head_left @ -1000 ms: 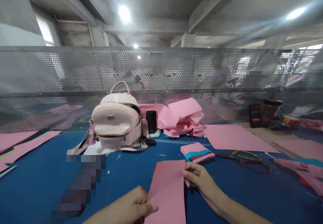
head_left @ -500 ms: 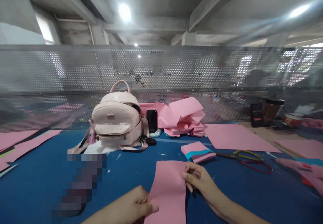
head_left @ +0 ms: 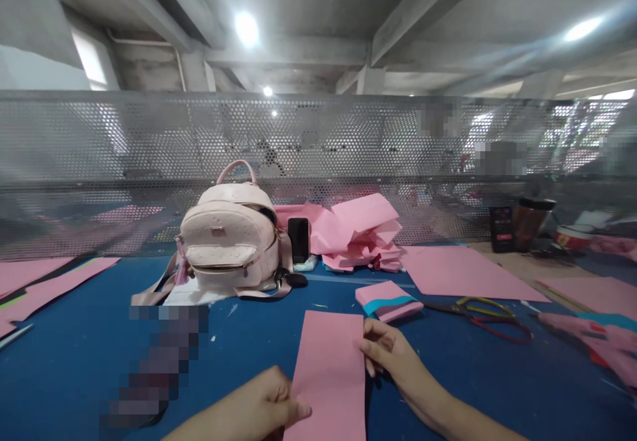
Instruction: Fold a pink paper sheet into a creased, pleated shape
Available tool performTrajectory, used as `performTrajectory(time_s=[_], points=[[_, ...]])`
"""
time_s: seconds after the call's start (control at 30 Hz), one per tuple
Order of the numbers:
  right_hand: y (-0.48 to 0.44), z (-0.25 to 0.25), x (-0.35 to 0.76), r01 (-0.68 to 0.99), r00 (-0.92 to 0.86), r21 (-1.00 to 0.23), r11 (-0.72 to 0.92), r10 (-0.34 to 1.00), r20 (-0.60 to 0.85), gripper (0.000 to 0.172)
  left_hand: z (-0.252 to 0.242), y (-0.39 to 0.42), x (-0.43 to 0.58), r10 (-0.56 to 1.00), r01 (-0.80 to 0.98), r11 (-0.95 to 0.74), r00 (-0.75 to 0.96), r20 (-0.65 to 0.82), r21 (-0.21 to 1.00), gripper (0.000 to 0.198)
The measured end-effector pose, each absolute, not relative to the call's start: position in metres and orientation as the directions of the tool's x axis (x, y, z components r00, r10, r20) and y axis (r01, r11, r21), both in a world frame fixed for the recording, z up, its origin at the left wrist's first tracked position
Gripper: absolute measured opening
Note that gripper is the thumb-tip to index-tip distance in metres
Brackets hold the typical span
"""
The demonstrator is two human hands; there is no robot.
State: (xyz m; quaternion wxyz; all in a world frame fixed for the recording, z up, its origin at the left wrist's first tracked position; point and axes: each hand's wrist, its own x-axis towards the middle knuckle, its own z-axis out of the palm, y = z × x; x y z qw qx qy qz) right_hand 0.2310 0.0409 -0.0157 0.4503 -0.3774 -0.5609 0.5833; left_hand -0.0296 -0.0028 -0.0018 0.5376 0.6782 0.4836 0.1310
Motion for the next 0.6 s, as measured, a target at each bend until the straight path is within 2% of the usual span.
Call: performTrajectory(time_s=[0.13,0.37,0.5,0.6], points=[[0.044,-0.018,0.232,-0.116,-0.266,-0.992,0.049,0.961,0.079,0.052,-0.004,-0.002,-0.029,0.794,0.490,0.057,0.506,-0.337,0.870,0.069],[0.045,-0.012,0.233,-0.110,-0.253,-0.992,0.067,0.963,0.093,0.043,-0.005,-0.001,-0.026,0.739,0.431,0.128,0.559,-0.376,0.893,0.072],[0.045,0.001,0.231,-0.098,-0.256,-0.986,0.134,0.954,0.155,0.041,-0.005,0.000,-0.027,0.716,0.400,0.154,0.585,-0.381,0.903,0.072],[0.047,0.011,0.231,-0.028,-0.244,-0.981,0.192,0.950,0.193,0.037,-0.006,0.001,-0.028,0.714,0.388,0.161,0.589,-0.378,0.907,0.072]])
